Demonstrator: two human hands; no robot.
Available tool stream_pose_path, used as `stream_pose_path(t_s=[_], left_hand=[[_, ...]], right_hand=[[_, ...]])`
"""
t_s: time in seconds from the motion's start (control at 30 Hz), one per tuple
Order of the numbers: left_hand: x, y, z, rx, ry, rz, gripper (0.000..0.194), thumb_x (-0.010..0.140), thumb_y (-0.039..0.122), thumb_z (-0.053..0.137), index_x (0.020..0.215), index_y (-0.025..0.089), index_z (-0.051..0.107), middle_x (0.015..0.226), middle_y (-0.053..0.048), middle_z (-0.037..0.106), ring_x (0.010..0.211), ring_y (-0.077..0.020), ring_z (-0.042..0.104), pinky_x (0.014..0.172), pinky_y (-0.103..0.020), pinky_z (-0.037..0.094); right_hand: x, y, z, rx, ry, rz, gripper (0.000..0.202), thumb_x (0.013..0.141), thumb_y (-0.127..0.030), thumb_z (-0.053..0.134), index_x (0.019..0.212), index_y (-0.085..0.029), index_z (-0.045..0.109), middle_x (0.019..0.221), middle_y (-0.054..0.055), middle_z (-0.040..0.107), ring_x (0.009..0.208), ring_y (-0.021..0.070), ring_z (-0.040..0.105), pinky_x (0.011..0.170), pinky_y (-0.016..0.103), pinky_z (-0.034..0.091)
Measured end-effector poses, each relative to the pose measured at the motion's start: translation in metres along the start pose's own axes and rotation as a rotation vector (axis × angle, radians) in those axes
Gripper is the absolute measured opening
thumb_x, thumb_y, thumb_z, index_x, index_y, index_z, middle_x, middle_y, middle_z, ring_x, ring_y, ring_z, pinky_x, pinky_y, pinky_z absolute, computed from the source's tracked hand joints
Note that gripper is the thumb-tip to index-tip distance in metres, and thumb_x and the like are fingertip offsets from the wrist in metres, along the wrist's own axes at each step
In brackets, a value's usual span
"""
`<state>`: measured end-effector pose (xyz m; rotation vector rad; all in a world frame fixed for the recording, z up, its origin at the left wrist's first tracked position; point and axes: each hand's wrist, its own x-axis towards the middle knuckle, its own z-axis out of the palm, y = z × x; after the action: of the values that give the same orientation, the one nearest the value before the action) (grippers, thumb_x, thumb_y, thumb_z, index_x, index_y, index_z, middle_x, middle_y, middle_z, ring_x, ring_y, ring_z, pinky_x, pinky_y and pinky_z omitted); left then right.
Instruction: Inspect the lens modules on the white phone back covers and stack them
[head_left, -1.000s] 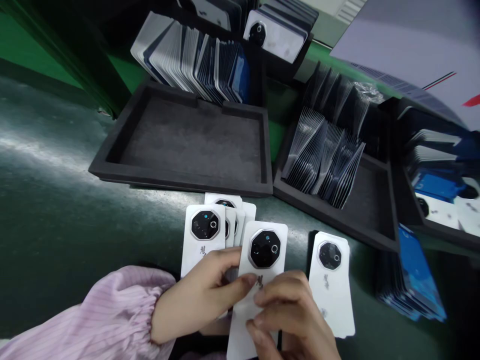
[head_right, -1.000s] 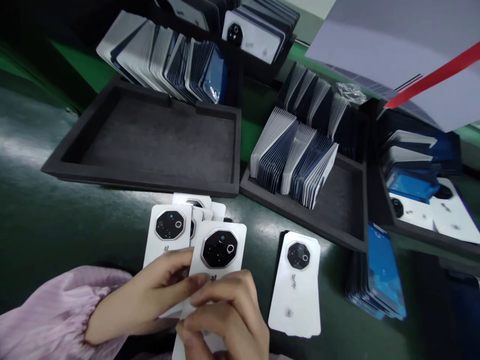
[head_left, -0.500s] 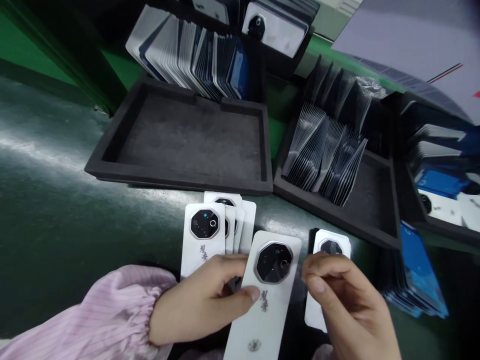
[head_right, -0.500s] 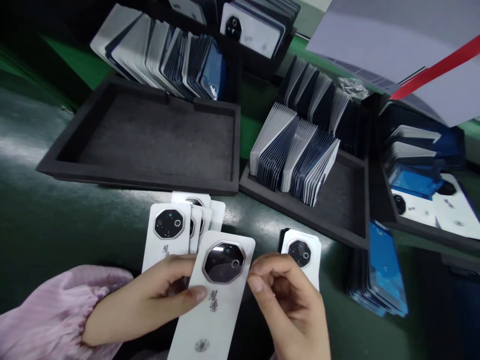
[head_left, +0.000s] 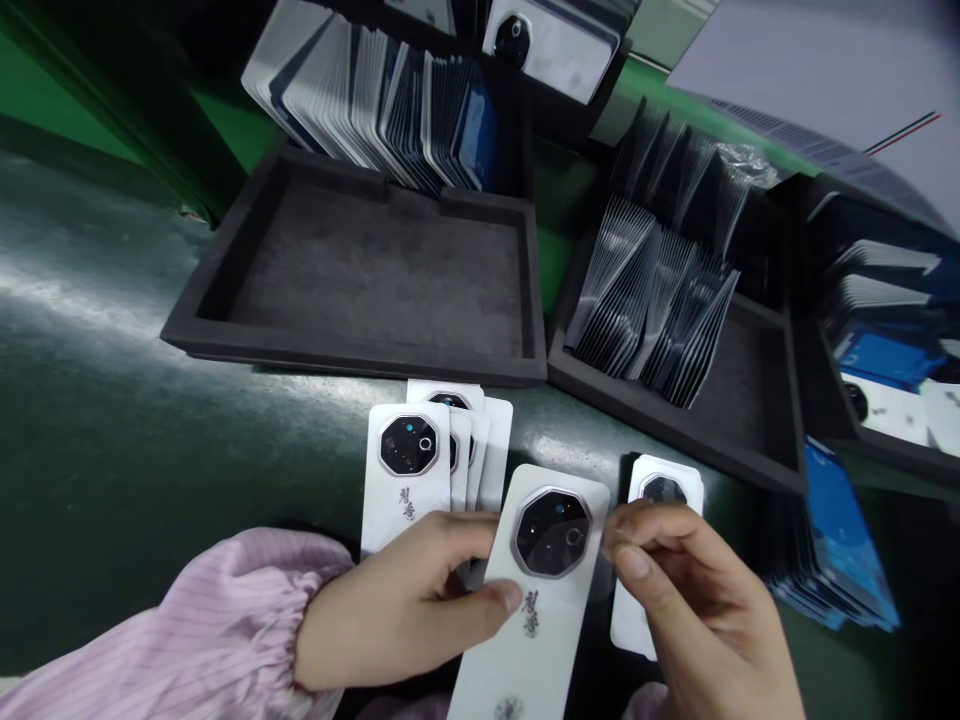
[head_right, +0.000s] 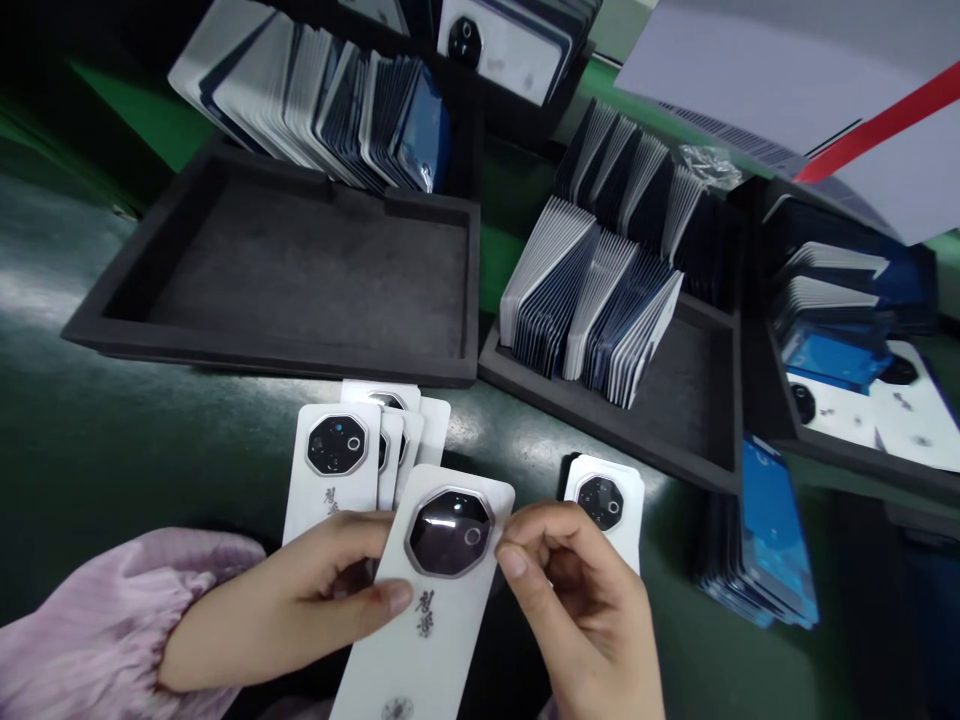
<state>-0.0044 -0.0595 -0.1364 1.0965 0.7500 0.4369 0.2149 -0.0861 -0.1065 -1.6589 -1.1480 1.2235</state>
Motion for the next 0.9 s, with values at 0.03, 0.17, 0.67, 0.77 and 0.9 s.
stream_pose_path(t_s=[0.03,0.17,0.67,0.77,0.9], left_hand=[[0.0004,0.0008,-0.0001,0.009,0.003,-0.002,0.019,0.095,0.012,0.055,0.092,0.017,0.073,0.095,-0.002,0.066,0.083,-0.0176,0.058,0.070,-0.026,0.044],[0.0013,0.0029,0.0003,-0.011,0.009,0.007,0.019,0.093,0.010,0.056,0.090,0.016,0.075,0.095,-0.003,0.072,0.086,-0.0194,0.064,0.072,-0.027,0.048],[-0.0042,-0.0012,-0.0044,-0.231,-0.082,0.056,0.022,0.098,0.013,0.059,0.103,0.017,0.080,0.099,-0.004,0.077,0.091,-0.0200,0.070,0.079,-0.026,0.054],[-0.0029,-0.0011,-0.0025,-0.142,-0.045,0.038,0.022,0.095,0.010,0.059,0.101,0.017,0.079,0.094,-0.003,0.074,0.081,-0.0163,0.066,0.071,-0.022,0.050],[-0.0015,-0.0002,0.0001,-0.026,0.007,0.027,0.020,0.091,0.008,0.059,0.095,0.015,0.077,0.089,-0.002,0.069,0.072,-0.0135,0.057,0.061,-0.021,0.043]], right_hand=[[0.0003,-0.0002,0.0000,-0.007,-0.014,-0.001,0.015,0.094,-0.035,0.075,0.083,-0.026,0.072,0.078,-0.002,0.067,0.070,0.0119,0.062,0.064,0.016,0.051],[0.0004,0.0007,0.0017,0.026,0.074,0.000,0.014,0.092,-0.035,0.078,0.082,-0.026,0.072,0.077,-0.001,0.068,0.070,0.0120,0.061,0.062,0.016,0.050],[-0.0006,0.0077,-0.0029,0.156,0.158,-0.020,0.018,0.089,-0.036,0.081,0.079,-0.027,0.069,0.074,0.000,0.066,0.070,0.0156,0.063,0.058,0.021,0.050],[-0.0013,0.0051,0.0003,0.083,0.117,-0.029,0.014,0.089,-0.033,0.080,0.080,-0.027,0.072,0.076,0.000,0.068,0.069,0.0147,0.063,0.061,0.020,0.053],[-0.0015,0.0014,0.0039,-0.017,-0.010,-0.042,0.011,0.092,-0.029,0.076,0.082,-0.028,0.072,0.077,-0.001,0.070,0.068,0.0136,0.066,0.062,0.018,0.054]])
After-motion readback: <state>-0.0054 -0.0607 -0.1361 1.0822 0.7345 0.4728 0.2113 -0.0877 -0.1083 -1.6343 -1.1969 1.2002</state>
